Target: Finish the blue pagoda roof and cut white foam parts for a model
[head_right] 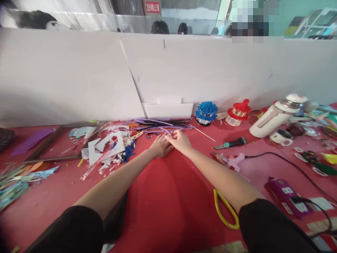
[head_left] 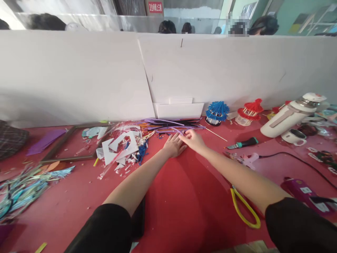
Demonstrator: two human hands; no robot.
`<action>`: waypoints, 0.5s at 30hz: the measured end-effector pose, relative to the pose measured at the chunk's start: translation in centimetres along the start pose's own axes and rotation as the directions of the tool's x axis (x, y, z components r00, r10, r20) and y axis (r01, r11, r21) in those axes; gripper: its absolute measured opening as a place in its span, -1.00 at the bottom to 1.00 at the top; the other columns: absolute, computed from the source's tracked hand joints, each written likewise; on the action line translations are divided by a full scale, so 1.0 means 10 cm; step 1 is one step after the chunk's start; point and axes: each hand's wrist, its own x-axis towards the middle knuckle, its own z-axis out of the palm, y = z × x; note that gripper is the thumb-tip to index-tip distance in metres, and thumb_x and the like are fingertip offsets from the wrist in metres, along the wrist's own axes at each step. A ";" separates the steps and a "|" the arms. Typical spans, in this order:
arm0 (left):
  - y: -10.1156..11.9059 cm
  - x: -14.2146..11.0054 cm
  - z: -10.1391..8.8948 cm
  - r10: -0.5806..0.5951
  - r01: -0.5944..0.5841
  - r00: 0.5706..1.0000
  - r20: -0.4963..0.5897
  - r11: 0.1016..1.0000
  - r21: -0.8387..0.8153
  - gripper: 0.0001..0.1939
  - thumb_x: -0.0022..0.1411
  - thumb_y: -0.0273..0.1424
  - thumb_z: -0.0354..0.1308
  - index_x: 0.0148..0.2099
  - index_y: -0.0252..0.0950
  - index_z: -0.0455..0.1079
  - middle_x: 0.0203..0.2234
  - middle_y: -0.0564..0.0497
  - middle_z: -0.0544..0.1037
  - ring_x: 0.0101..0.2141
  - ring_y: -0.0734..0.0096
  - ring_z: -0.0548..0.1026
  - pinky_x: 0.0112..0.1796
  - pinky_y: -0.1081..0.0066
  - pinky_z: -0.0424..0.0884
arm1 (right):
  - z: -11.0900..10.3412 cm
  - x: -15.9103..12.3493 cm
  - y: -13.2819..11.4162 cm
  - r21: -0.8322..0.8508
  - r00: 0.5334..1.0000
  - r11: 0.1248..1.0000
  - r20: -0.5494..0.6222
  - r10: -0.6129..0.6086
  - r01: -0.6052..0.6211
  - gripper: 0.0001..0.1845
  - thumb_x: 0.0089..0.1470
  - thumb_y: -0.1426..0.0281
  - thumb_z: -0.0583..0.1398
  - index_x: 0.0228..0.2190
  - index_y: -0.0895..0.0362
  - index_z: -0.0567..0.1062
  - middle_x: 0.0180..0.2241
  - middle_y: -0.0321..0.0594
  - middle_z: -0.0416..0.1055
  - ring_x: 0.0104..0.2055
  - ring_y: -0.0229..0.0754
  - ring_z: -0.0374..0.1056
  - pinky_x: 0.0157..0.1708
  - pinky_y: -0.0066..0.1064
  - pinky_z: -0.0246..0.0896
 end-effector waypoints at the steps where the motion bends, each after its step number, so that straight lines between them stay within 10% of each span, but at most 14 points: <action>1: -0.01 0.00 0.01 0.004 -0.004 1.000 0.007 1.000 0.005 -0.61 0.34 -0.24 0.16 0.15 -0.27 0.34 0.08 -0.13 0.43 -0.02 0.16 0.48 -0.05 0.05 0.47 | 0.08 -0.01 -0.05 -0.053 0.999 0.998 0.035 -0.038 0.039 -0.62 0.25 0.25 0.20 0.04 0.15 0.42 0.04 -0.09 0.40 -0.04 -0.07 0.41 -0.08 -0.10 0.40; 15: 0.01 0.00 -0.01 -0.039 0.040 0.999 -0.021 0.999 0.033 -0.60 0.34 -0.23 0.16 0.16 -0.27 0.33 0.09 -0.14 0.42 -0.01 0.16 0.47 -0.04 0.04 0.47 | -0.07 0.33 0.21 -0.513 0.920 0.764 0.194 -0.340 0.391 -0.65 0.27 0.25 0.19 0.04 0.12 0.43 0.06 -0.08 0.39 -0.02 -0.08 0.40 -0.05 -0.11 0.39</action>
